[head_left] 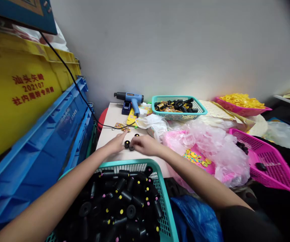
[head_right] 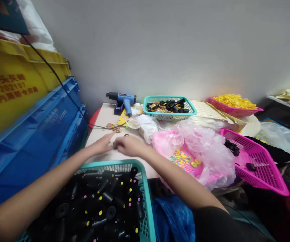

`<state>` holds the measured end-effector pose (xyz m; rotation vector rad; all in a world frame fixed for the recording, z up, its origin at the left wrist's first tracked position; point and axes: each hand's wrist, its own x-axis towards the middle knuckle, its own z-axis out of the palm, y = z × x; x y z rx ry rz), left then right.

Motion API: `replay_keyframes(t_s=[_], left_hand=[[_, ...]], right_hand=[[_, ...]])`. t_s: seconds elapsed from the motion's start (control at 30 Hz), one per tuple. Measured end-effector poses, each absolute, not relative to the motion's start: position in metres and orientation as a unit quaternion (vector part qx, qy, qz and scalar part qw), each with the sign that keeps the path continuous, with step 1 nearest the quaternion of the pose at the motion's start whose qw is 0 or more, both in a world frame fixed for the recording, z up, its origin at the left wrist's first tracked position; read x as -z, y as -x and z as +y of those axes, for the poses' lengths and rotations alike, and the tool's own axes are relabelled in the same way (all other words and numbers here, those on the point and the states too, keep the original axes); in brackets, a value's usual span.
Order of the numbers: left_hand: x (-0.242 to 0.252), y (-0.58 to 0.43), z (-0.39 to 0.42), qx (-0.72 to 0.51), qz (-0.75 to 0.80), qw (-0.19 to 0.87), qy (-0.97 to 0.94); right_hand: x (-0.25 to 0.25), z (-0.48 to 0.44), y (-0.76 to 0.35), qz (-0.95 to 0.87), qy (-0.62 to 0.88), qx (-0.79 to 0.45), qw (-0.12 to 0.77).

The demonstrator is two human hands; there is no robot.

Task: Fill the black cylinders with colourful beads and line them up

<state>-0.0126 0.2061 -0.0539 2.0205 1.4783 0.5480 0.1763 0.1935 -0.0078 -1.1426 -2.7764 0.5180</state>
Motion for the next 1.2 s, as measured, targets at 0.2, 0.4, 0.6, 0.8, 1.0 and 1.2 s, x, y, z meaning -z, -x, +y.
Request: replay_keyframes(t_s=[0.2,0.4,0.6,0.8,1.0,1.2], left_hand=[[0.008,0.047,0.125,-0.126,0.509,0.297,-0.798],[0.033,0.056,0.062,0.007,0.524,0.095,-0.846],[0.052,0.051,0.049,0.004,0.516,0.015,-0.856],[0.022,0.060,0.060,-0.140,0.537,0.118,-0.824],[0.021,0.059,0.160,-0.095,0.599,0.226,-0.762],[0.076,0.039,0.218,-0.052,0.596,0.266,-0.756]], right_hand=[[0.033,0.102,-0.147,-0.954,0.295,-0.018,-0.055],[0.032,0.085,-0.129,-0.940,0.323,-0.011,-0.106],[-0.005,0.125,-0.164,-0.882,0.451,-0.125,0.054],[0.009,0.240,-0.195,-0.776,0.615,-0.138,0.020],[0.052,0.281,-0.191,-0.782,0.584,-0.214,-0.034],[0.070,0.271,-0.202,-0.814,0.531,-0.236,-0.014]])
